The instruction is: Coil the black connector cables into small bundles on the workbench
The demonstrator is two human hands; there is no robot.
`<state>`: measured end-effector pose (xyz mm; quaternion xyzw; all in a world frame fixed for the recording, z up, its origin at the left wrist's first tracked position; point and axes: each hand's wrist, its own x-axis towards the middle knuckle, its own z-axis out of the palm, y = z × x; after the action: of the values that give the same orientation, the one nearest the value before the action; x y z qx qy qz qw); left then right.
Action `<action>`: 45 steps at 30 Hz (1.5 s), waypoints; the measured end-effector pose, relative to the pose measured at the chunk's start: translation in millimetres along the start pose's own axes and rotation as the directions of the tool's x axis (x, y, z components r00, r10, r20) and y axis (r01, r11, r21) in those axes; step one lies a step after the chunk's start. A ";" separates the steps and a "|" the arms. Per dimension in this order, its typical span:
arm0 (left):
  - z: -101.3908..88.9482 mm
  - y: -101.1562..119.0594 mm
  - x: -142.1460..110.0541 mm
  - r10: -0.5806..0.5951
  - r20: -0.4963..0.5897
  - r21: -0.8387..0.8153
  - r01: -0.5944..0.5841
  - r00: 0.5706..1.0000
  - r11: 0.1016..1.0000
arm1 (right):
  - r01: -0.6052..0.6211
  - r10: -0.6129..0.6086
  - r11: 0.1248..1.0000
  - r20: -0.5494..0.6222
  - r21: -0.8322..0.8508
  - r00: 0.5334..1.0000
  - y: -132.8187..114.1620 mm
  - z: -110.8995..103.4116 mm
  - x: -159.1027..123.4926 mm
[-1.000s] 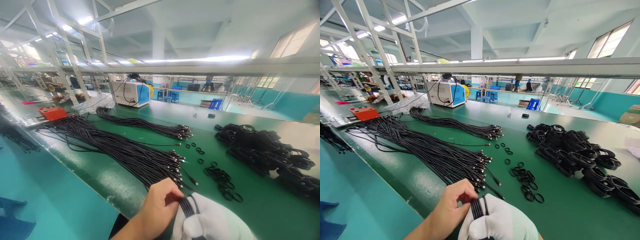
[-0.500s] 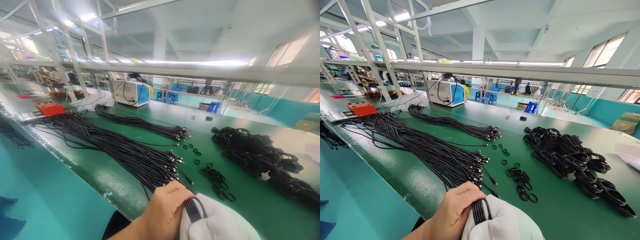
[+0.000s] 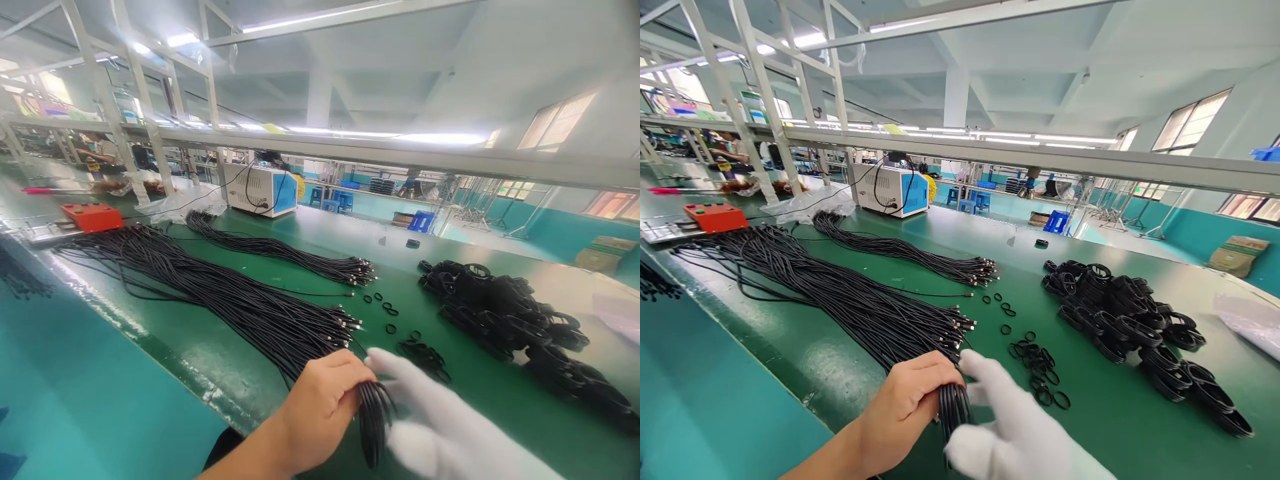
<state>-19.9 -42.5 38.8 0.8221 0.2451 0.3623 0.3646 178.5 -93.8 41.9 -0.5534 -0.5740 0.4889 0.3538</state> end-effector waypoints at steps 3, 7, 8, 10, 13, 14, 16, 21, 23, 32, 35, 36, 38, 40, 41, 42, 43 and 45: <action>-1.8 -1.2 1.1 -0.025 0.008 -0.015 0.025 1.000 1.000 | 0.008 -0.006 1.000 0.113 -0.016 0.994 -2.7 15.1 11.7; -3.0 -4.7 1.6 -0.067 -0.025 -0.078 0.065 0.997 0.995 | 0.034 -0.038 0.999 0.186 0.022 0.982 -9.4 29.6 25.5; -3.1 -5.4 1.7 -0.072 -0.031 -0.084 0.070 0.997 0.994 | 0.047 -0.056 0.998 0.204 0.048 0.977 -10.4 31.4 28.0; -2.9 -5.8 1.9 -0.079 -0.039 -0.070 0.076 0.996 0.995 | 0.067 -0.097 0.989 0.234 0.131 0.967 -11.1 33.9 32.1; -1.9 -3.9 2.8 -0.118 -0.060 -0.003 0.118 0.991 0.993 | 0.004 -0.091 0.954 0.278 0.300 0.956 -9.8 35.8 36.9; -1.5 -2.9 3.5 -0.152 -0.074 0.016 0.153 0.986 0.988 | -0.041 -0.074 0.934 0.304 0.354 0.950 -8.6 36.0 38.1; -0.9 -1.5 5.5 -0.242 -0.092 0.039 0.246 0.966 0.968 | -0.123 -0.057 0.882 0.360 0.456 0.931 -4.4 35.8 40.0; 0.4 -7.6 14.1 -0.446 -0.067 -0.001 0.447 0.893 0.895 | -0.184 -0.137 0.753 0.423 0.632 0.896 13.8 33.4 43.6; 2.0 -12.1 16.3 -0.541 -0.005 -0.137 0.536 0.841 0.833 | -0.199 -0.132 0.734 0.424 0.649 0.896 19.8 32.1 44.4; 6.6 -17.9 18.0 -0.568 -0.011 0.054 0.568 0.823 0.821 | -0.201 -0.069 0.759 0.383 0.620 0.921 30.1 43.9 45.5; 0.7 -20.3 23.6 -0.572 0.064 0.113 0.564 0.818 0.818 | -0.219 -0.064 0.742 0.392 0.634 0.918 28.1 47.8 45.7; -1.0 -21.8 25.3 -0.572 0.082 0.107 0.563 0.816 0.819 | -0.221 -0.064 0.738 0.392 0.637 0.918 26.8 48.3 45.7; -3.1 -25.6 27.6 -0.573 0.097 0.097 0.565 0.814 0.819 | -0.219 -0.062 0.736 0.386 0.641 0.921 24.2 48.3 45.9; -4.2 -28.9 27.5 -0.577 0.115 0.093 0.570 0.808 0.816 | -0.219 -0.041 0.747 0.373 0.627 0.927 22.8 47.4 46.4; -4.6 -29.5 26.2 -0.580 0.120 0.092 0.572 0.806 0.815 | -0.221 -0.029 0.752 0.366 0.621 0.930 22.8 46.9 46.7; -4.8 -29.2 24.0 -0.577 0.112 0.092 0.569 0.809 0.817 | -0.226 -0.019 0.749 0.361 0.623 0.932 23.3 46.2 47.3; -4.7 -27.7 20.7 -0.568 0.092 0.092 0.561 0.818 0.823 | -0.228 -0.019 0.734 0.355 0.640 0.935 24.0 45.7 48.1; -2.4 -21.9 12.1 -0.524 0.045 0.098 0.518 0.850 0.849 | -0.208 -0.054 0.688 0.335 0.695 0.941 25.9 45.2 50.5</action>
<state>-17.3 -19.9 27.9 0.7513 0.4605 0.2102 0.4235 136.3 -54.3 -1.9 -0.3040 -0.3620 0.7745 0.4204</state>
